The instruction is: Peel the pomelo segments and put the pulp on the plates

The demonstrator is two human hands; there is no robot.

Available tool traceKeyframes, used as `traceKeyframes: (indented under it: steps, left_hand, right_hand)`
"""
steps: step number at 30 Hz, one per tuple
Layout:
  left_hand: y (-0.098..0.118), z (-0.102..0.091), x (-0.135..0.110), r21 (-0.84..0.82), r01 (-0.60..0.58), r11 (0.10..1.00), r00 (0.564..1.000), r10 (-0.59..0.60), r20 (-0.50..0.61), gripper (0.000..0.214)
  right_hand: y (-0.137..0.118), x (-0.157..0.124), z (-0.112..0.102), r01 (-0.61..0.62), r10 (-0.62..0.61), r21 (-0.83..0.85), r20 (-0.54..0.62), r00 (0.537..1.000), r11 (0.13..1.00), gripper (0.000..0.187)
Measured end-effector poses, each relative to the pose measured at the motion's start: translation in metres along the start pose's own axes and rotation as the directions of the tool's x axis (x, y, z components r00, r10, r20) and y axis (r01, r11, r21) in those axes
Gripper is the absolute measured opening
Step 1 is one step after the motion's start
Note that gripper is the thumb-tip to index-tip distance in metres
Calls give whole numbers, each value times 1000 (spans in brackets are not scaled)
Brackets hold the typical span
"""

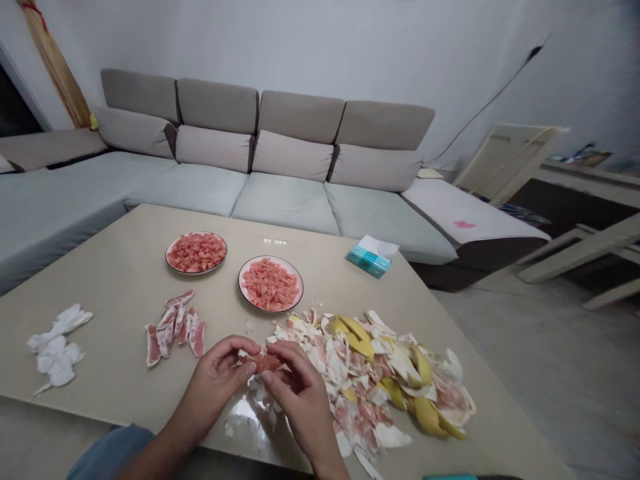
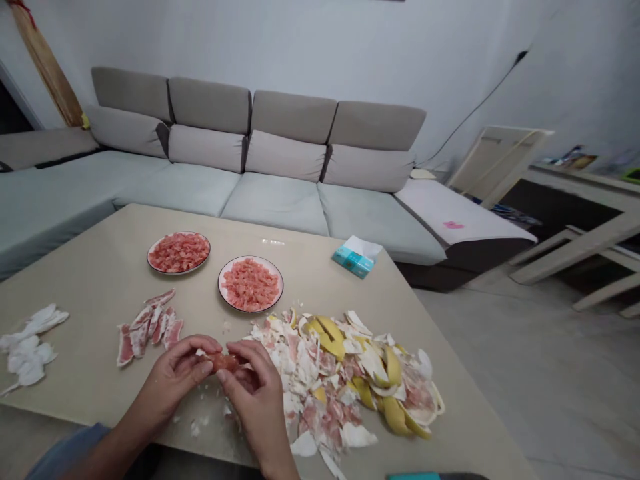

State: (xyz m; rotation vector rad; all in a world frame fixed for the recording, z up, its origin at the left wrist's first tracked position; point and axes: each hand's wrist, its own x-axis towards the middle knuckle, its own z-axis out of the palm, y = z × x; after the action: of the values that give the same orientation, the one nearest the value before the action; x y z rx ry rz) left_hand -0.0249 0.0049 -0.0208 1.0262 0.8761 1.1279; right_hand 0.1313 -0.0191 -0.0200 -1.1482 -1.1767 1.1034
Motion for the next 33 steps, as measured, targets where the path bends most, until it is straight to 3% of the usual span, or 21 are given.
traceKeyframes:
  steps: [4, 8, 14, 19, 23, 26, 30, 33]
  left_hand:
    - [-1, 2, -1, -78, 46, 996, 999, -46, 4, 15]
    - [1, 7, -4, -258, 125, 958, 992, -121, 31, 15]
    - [5, 11, -4, -410, 203, 889, 979, -191, 69, 16]
    - [2, 6, -3, -397, 235, 887, 972, -212, 101, 16]
    - [0, 4, -3, -234, 86, 969, 996, -81, 30, 14]
    - [0, 5, -4, -157, 2, 988, 1000, 1, 17, 13]
    - [1, 7, -5, -293, 81, 953, 996, -71, 44, 12]
    - [2, 9, -5, -379, 144, 914, 990, -131, 61, 14]
  right_hand:
    - [1, 2, -3, -2, 2, 10, -4, 1000, 1000, 17]
    - [10, 3, -3, -61, 68, 167, -36, 997, 984, 23]
    - [16, 1, 4, -257, 282, 505, 29, 959, 824, 32]
    - [16, 1, 8, -277, 316, 540, 22, 949, 795, 34]
    - [20, 0, 13, -192, 290, 513, -117, 950, 837, 31]
    - [22, -1, 16, -188, 299, 578, -102, 949, 794, 28]
    - [23, -1, 20, -240, 339, 694, -7, 941, 679, 25]
    - [23, -2, 24, -234, 340, 691, -18, 940, 684, 25]
